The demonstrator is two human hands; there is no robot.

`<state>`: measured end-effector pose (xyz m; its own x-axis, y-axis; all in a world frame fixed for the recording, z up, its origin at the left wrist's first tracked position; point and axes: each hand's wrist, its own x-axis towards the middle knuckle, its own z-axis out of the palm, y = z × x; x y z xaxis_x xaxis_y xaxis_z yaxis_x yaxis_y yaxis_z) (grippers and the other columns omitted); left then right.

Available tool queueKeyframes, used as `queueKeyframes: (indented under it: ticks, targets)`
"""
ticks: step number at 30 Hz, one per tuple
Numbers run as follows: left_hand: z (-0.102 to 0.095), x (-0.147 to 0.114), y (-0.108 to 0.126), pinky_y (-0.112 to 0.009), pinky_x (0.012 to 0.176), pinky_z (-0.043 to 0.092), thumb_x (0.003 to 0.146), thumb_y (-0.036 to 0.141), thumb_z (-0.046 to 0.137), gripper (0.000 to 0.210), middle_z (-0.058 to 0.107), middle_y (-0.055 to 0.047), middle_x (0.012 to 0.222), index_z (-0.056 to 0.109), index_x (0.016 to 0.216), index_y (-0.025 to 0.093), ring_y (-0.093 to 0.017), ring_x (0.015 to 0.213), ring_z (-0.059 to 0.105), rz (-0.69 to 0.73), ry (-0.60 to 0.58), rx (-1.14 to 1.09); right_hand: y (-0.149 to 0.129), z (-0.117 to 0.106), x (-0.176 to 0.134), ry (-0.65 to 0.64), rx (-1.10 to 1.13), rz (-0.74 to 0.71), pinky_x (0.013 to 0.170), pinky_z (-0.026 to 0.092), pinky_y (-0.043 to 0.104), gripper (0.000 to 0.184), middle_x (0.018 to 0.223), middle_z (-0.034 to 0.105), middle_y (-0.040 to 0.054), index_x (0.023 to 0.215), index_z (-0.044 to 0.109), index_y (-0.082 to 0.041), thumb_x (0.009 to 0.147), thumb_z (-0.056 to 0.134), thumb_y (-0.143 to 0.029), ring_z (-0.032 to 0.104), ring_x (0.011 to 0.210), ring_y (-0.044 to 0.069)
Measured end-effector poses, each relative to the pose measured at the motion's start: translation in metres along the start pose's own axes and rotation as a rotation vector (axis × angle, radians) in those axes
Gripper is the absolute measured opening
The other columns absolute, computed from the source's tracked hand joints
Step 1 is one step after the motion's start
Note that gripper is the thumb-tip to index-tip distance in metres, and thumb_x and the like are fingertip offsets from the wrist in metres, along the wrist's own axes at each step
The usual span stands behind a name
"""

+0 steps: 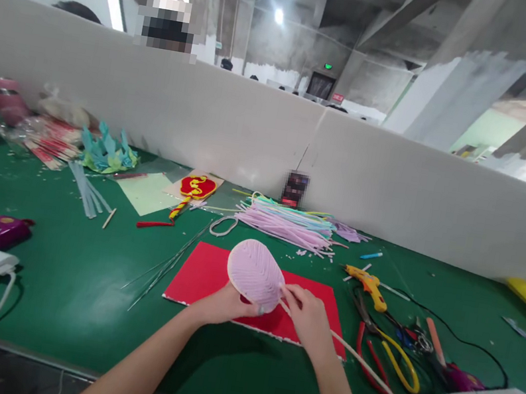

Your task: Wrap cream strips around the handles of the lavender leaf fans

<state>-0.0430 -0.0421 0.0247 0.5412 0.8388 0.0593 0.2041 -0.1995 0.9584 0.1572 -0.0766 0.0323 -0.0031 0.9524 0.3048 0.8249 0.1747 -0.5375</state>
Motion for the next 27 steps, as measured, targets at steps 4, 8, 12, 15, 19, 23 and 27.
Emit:
queueKeyframes:
  ticks: [4,8,12,15,19,23,27]
  targets:
    - [0.008,0.017,0.005,-0.041,0.092,0.042,0.073,0.039,0.059,0.049,0.055,-0.012,0.120,0.054,0.115,0.015,-0.027,0.109,0.052,-0.131,0.179,-0.656,-0.004,0.007,0.009,0.112,0.128,-0.010,0.069,0.047,0.029,0.029,0.084,0.069,0.0046,0.093,0.066,-0.024,0.083,0.043,-0.039,0.064,0.074,0.020]
    - [0.007,0.030,0.006,-0.036,0.080,0.050,0.070,0.027,0.063,0.043,0.059,-0.010,0.116,0.055,0.111,0.016,-0.024,0.102,0.057,-0.178,0.346,-0.865,0.005,0.016,0.007,0.213,0.237,0.078,0.067,0.048,0.029,0.033,0.079,0.069,0.0061,0.094,0.066,-0.019,0.082,0.043,-0.040,0.063,0.067,0.019]
    - [0.003,0.030,0.000,-0.035,0.075,0.053,0.070,0.028,0.063,0.045,0.060,-0.010,0.115,0.054,0.113,0.016,-0.024,0.098,0.060,-0.182,0.374,-0.915,0.014,0.020,0.005,0.101,0.260,0.030,0.066,0.047,0.028,0.028,0.081,0.068,0.0071,0.084,0.067,-0.019,0.080,0.045,-0.035,0.062,0.073,0.020]
    - [0.003,0.030,-0.008,-0.037,0.083,0.050,0.068,0.029,0.066,0.049,0.060,-0.010,0.114,0.054,0.114,0.016,-0.024,0.100,0.058,-0.118,0.373,-0.890,0.012,0.020,0.006,0.062,0.306,0.042,0.066,0.046,0.028,0.028,0.078,0.066,0.0068,0.086,0.066,-0.017,0.080,0.043,-0.033,0.060,0.071,0.019]
    - [0.005,0.035,-0.016,-0.040,0.096,0.039,0.061,0.028,0.071,0.056,0.058,-0.010,0.117,0.056,0.113,0.013,-0.026,0.111,0.051,-0.036,0.456,-0.785,0.003,0.018,0.006,0.009,0.365,0.079,0.061,0.043,0.026,0.034,0.066,0.063,0.0039,0.074,0.064,-0.016,0.081,0.043,-0.041,0.056,0.064,0.018]
    - [0.005,0.037,-0.016,-0.041,0.097,0.038,0.060,0.034,0.071,0.054,0.060,-0.012,0.113,0.059,0.107,0.010,-0.027,0.108,0.053,-0.040,0.458,-0.729,-0.006,0.016,0.003,-0.180,0.518,0.025,0.061,0.042,0.024,0.036,0.067,0.061,0.0018,0.067,0.064,-0.015,0.078,0.049,-0.046,0.055,0.067,0.017]
    - [0.007,0.034,-0.015,-0.040,0.095,0.040,0.059,0.038,0.072,0.053,0.062,-0.013,0.110,0.062,0.102,0.009,-0.027,0.106,0.055,-0.063,0.480,-0.659,-0.009,0.014,0.002,-0.223,0.607,0.032,0.061,0.041,0.024,0.037,0.067,0.059,0.0005,0.065,0.063,-0.015,0.078,0.048,-0.046,0.053,0.066,0.016]
